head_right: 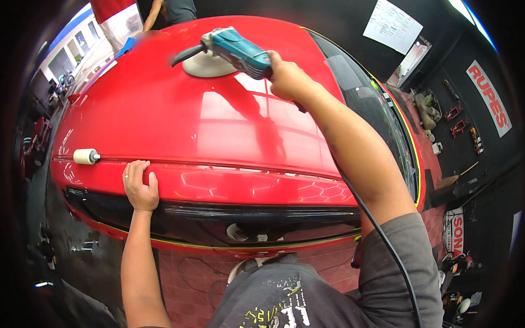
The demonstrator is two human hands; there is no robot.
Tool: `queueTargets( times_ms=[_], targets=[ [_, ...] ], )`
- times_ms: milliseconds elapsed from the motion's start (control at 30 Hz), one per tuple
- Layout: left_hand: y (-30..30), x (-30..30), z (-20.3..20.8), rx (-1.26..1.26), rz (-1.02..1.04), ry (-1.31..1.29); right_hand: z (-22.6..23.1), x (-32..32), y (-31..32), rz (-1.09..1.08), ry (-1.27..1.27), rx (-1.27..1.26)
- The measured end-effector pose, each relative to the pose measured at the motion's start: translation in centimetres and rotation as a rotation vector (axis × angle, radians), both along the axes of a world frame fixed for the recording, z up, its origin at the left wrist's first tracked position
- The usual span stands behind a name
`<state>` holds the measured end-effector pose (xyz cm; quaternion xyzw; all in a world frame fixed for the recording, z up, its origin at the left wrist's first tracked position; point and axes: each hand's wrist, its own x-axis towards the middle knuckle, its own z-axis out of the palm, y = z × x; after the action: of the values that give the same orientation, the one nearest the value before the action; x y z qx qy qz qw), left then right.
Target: The person uses a dual-action polisher to buff the hood of a red car. They move the machine in circular and sweeping motions across the surface, occasionally pausing to apply a liquid from a spray bottle. A second person is visible in the background wiping the car's roof with a cloth.
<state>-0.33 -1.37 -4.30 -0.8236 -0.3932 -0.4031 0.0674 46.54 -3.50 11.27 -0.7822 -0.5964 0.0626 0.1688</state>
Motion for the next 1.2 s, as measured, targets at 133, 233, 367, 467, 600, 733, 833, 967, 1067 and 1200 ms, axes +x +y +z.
queueTargets(
  times_ms=[133, 233, 367, 467, 600, 733, 833, 967, 1067, 1200],
  targets=[
    [-0.2, 0.3, -0.2, -0.012, -0.013, -0.031, -1.9, 6.1, -3.8, -0.06, 0.017, 0.033],
    [-0.2, 0.0, -0.1, 0.003, 0.001, -0.03, -1.1, 9.1, -8.9, -0.178, 0.008, -0.033],
    [-0.1, 0.2, 0.1, -0.001, -0.005, -0.031, -3.0, 14.0, -14.6, -0.332, -0.014, -0.044],
    [-0.2, 0.2, 0.6, -0.003, 0.009, 0.0, -3.3, 13.7, -16.2, -0.393, 0.026, -0.068],
    [-0.3, 0.0, 0.8, -0.008, 0.01, 0.0, -1.2, 10.0, -15.5, -0.354, 0.094, -0.082],
    [-0.2, 0.1, 0.8, 0.001, -0.009, 0.001, -0.9, 6.6, -12.4, -0.124, 0.06, 0.021],
    [-0.2, 0.8, 0.7, 0.003, -0.019, -0.005, 0.9, 1.8, -9.1, -0.082, 0.139, -0.009],
    [0.1, 0.4, 0.7, -0.002, -0.023, 0.019, -0.7, -0.7, -5.0, 0.073, 0.089, 0.109],
    [-0.3, -0.6, 1.0, -0.003, 0.016, 0.034, 1.0, -2.9, -7.2, 0.051, 0.105, 0.068],
    [-0.3, 0.0, 1.3, -0.011, -0.011, 0.037, 0.3, 2.5, -14.7, -0.117, 0.135, -0.01]
  ],
)
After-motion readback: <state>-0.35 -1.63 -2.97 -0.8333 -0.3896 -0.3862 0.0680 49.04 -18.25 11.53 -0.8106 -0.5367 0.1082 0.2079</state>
